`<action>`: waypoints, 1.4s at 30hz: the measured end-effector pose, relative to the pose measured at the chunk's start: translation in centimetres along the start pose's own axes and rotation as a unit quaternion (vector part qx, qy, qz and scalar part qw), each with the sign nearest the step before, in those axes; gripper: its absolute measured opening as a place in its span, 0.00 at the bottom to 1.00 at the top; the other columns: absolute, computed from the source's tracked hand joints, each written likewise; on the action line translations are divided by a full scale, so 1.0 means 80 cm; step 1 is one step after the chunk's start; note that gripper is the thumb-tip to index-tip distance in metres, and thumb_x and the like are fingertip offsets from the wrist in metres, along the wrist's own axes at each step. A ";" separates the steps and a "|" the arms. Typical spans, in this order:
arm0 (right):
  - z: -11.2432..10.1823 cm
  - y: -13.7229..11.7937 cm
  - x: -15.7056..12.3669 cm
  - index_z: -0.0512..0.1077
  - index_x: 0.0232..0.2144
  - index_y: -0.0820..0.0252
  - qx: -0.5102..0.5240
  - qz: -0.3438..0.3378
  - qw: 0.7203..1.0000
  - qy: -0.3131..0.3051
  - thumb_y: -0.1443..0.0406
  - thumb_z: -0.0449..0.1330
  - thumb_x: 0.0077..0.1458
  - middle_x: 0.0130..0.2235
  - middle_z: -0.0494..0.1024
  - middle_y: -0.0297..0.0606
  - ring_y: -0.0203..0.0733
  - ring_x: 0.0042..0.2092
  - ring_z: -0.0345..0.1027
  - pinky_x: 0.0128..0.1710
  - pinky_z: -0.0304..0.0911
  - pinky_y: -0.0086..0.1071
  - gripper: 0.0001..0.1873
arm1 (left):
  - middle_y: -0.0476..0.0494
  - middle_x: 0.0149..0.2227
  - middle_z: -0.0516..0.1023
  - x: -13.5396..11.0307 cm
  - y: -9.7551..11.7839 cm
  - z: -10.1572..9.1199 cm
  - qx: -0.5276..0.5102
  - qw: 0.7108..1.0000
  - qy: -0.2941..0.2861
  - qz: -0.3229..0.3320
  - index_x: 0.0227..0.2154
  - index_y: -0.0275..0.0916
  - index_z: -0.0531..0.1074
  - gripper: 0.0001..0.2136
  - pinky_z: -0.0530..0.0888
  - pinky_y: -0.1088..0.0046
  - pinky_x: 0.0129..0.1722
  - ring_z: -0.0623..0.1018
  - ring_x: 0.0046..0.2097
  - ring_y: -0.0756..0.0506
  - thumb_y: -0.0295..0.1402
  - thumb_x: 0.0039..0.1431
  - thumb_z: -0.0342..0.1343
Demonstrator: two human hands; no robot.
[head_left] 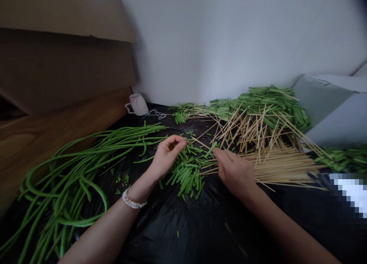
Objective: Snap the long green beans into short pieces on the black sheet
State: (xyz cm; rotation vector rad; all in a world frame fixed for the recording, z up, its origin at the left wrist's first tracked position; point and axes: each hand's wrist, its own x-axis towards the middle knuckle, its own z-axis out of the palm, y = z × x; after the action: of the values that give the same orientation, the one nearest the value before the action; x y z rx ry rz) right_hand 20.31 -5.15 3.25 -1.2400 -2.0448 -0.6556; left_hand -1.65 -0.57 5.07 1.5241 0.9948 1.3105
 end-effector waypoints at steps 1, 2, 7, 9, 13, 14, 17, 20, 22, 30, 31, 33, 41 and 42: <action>0.000 0.000 0.000 0.74 0.43 0.63 -0.001 -0.001 1.000 0.004 0.71 0.50 0.60 0.29 0.76 0.35 0.36 0.28 0.65 0.27 0.51 0.32 0.14 | 0.46 0.32 0.79 0.001 -0.001 0.000 -0.044 0.999 0.009 -0.027 0.32 0.37 0.75 0.09 0.70 0.77 0.33 0.75 0.32 0.51 0.38 0.55 0.62; -0.001 -0.001 0.000 0.74 0.43 0.63 0.000 -0.003 1.000 0.007 0.71 0.50 0.60 0.29 0.76 0.35 0.36 0.28 0.65 0.27 0.51 0.32 0.15 | 0.47 0.30 0.78 0.002 -0.002 -0.001 -0.091 0.994 0.012 -0.055 0.32 0.36 0.74 0.09 0.68 0.80 0.29 0.74 0.29 0.53 0.38 0.55 0.63; -0.002 -0.003 0.000 0.74 0.43 0.65 0.006 -0.015 1.000 0.012 0.73 0.49 0.59 0.31 0.76 0.37 0.36 0.30 0.65 0.29 0.53 0.31 0.15 | 0.44 0.32 0.79 0.005 -0.004 -0.002 -0.275 0.946 0.015 -0.173 0.36 0.32 0.78 0.11 0.70 0.85 0.27 0.75 0.29 0.55 0.29 0.49 0.67; -0.002 -0.003 0.000 0.74 0.43 0.65 0.003 -0.018 1.000 0.011 0.73 0.49 0.59 0.31 0.76 0.37 0.36 0.30 0.65 0.29 0.53 0.31 0.15 | 0.42 0.34 0.80 0.005 -0.003 -0.002 -0.313 0.928 0.016 -0.201 0.38 0.31 0.78 0.11 0.73 0.85 0.31 0.77 0.31 0.54 0.24 0.50 0.66; -0.001 -0.004 -0.001 0.74 0.43 0.64 -0.006 -0.019 1.000 0.013 0.72 0.50 0.60 0.29 0.75 0.36 0.36 0.30 0.64 0.29 0.52 0.31 0.15 | 0.42 0.34 0.80 0.006 -0.001 -0.001 -0.359 0.901 0.027 -0.244 0.38 0.31 0.77 0.09 0.75 0.84 0.31 0.78 0.32 0.53 0.18 0.54 0.61; -0.001 -0.004 -0.001 0.75 0.43 0.64 -0.007 -0.021 1.000 0.015 0.72 0.50 0.60 0.29 0.75 0.36 0.36 0.29 0.64 0.29 0.52 0.31 0.15 | 0.42 0.34 0.80 0.006 -0.001 -0.001 -0.365 0.896 0.031 -0.251 0.38 0.31 0.77 0.09 0.75 0.84 0.31 0.79 0.33 0.53 0.18 0.54 0.60; -0.001 -0.005 -0.001 0.75 0.42 0.65 -0.008 -0.024 1.000 0.015 0.72 0.50 0.60 0.29 0.75 0.36 0.36 0.29 0.64 0.28 0.52 0.31 0.14 | 0.42 0.35 0.81 0.006 -0.002 -0.001 -0.372 0.890 0.040 -0.260 0.37 0.32 0.77 0.08 0.76 0.83 0.31 0.79 0.33 0.52 0.18 0.54 0.59; -0.001 -0.006 -0.001 0.75 0.42 0.65 -0.006 -0.025 1.000 0.015 0.72 0.50 0.60 0.29 0.75 0.36 0.36 0.29 0.63 0.28 0.52 0.31 0.15 | 0.42 0.35 0.81 0.006 -0.006 -0.001 -0.364 0.893 0.040 -0.262 0.36 0.33 0.77 0.08 0.77 0.82 0.32 0.80 0.34 0.52 0.18 0.53 0.61; -0.001 -0.006 -0.001 0.75 0.42 0.65 -0.005 -0.025 1.000 0.016 0.72 0.50 0.59 0.29 0.75 0.37 0.35 0.29 0.63 0.27 0.52 0.31 0.15 | 0.43 0.35 0.81 0.004 -0.009 -0.001 -0.363 0.895 0.032 -0.259 0.36 0.33 0.77 0.08 0.76 0.83 0.32 0.79 0.34 0.52 0.19 0.52 0.62; -0.001 -0.008 0.000 0.75 0.41 0.65 0.004 -0.025 1.000 0.013 0.73 0.50 0.59 0.28 0.74 0.36 0.35 0.28 0.62 0.26 0.52 0.31 0.15 | 0.43 0.37 0.81 0.003 -0.016 -0.002 -0.358 0.903 -0.008 -0.236 0.36 0.34 0.78 0.08 0.75 0.83 0.32 0.79 0.34 0.53 0.23 0.52 0.65; -0.001 -0.008 -0.001 0.75 0.41 0.65 0.004 -0.025 1.000 0.014 0.73 0.49 0.59 0.28 0.74 0.36 0.35 0.28 0.62 0.27 0.52 0.31 0.15 | 0.43 0.37 0.81 0.003 -0.014 -0.001 -0.356 0.904 -0.002 -0.238 0.36 0.34 0.78 0.08 0.75 0.83 0.31 0.79 0.34 0.53 0.23 0.51 0.64; -0.001 -0.008 -0.001 0.75 0.42 0.65 0.004 -0.024 1.000 0.012 0.73 0.49 0.59 0.28 0.74 0.36 0.35 0.28 0.63 0.27 0.52 0.31 0.15 | 0.43 0.36 0.81 0.003 -0.012 0.001 -0.348 0.906 0.011 -0.241 0.36 0.33 0.79 0.08 0.75 0.84 0.31 0.78 0.33 0.53 0.22 0.51 0.64; -0.001 -0.008 -0.002 0.75 0.42 0.65 0.001 -0.025 1.000 0.001 0.72 0.50 0.59 0.29 0.74 0.37 0.36 0.29 0.63 0.27 0.52 0.31 0.15 | 0.44 0.32 0.80 0.004 -0.009 0.004 -0.337 0.913 0.023 -0.230 0.33 0.32 0.79 0.08 0.74 0.84 0.30 0.78 0.32 0.54 0.22 0.48 0.67; -0.001 -0.008 -0.002 0.75 0.42 0.65 0.001 -0.024 1.000 0.001 0.72 0.50 0.59 0.29 0.74 0.37 0.36 0.29 0.63 0.27 0.52 0.32 0.15 | 0.45 0.31 0.80 0.004 -0.009 0.004 -0.336 0.913 0.023 -0.230 0.33 0.32 0.79 0.08 0.74 0.84 0.30 0.78 0.31 0.54 0.22 0.48 0.67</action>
State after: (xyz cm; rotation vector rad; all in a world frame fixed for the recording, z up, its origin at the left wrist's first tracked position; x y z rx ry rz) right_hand 19.78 -5.57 3.14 -1.1915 -2.0786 -0.6765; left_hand -1.31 -0.08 4.43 0.6847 0.7511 1.1710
